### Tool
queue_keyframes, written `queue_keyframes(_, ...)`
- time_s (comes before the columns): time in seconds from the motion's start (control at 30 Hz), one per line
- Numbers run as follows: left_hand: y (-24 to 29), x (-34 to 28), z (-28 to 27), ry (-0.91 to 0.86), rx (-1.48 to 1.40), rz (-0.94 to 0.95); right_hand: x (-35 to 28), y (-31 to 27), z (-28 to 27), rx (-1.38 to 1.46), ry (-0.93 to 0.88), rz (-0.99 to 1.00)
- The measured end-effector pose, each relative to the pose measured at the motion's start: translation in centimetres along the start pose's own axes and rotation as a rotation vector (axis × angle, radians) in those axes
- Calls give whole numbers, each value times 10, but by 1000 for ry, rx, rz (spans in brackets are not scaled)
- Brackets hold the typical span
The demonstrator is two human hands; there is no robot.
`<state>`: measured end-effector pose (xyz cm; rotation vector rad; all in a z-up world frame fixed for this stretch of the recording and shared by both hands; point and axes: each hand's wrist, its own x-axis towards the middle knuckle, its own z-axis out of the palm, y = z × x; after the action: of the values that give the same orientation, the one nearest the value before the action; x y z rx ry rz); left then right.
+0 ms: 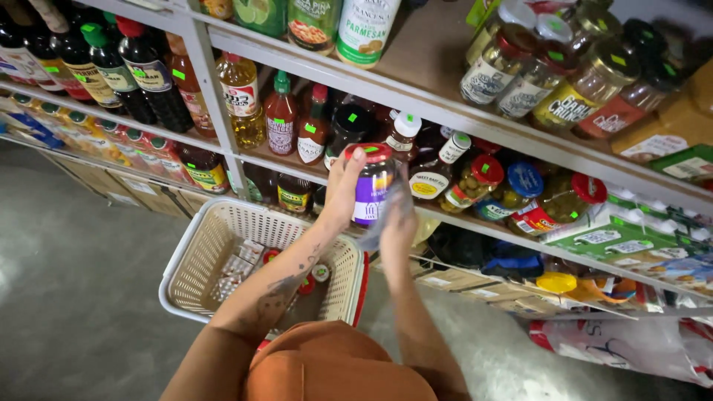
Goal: Wiping down glass jars of food products and organizing them on grocery store shelves.
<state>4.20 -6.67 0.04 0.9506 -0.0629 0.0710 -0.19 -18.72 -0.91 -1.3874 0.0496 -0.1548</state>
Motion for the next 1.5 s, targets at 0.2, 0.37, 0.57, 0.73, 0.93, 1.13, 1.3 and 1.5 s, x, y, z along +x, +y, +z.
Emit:
queue_keyframes(0.2, -33, 8, -20, -75, 148, 12, -5, -45, 17, -559, 7, -641)
queue_keyframes(0.37, 2, -7, -3, -189, -33, 204, 29, 48, -29, 852, -380, 256)
queue_keyframes(0.57, 46, -14, 7, -354, 153, 297, 20, 68, -58, 166, -57, -310)
queue_keyframes(0.73, 77, 4, 33, -442, 361, 528, -7, -86, -32, -473, -187, -497)
queue_keyframes(0.93, 141, 36, 93, -460, 700, 950, 23, -149, -7, -555, -84, -635)
queue_keyframes(1.13, 121, 67, 112, -152, 847, 906, 107, -169, 15, -644, 212, -835)
queue_keyframes(1.3, 78, 127, 110, -154, 803, 767, 208, -130, 11, -856, 257, -738)
queue_keyframes(1.5, 35, 200, 108, -10, 941, 680, 251, -118, 11, -870, 150, -672)
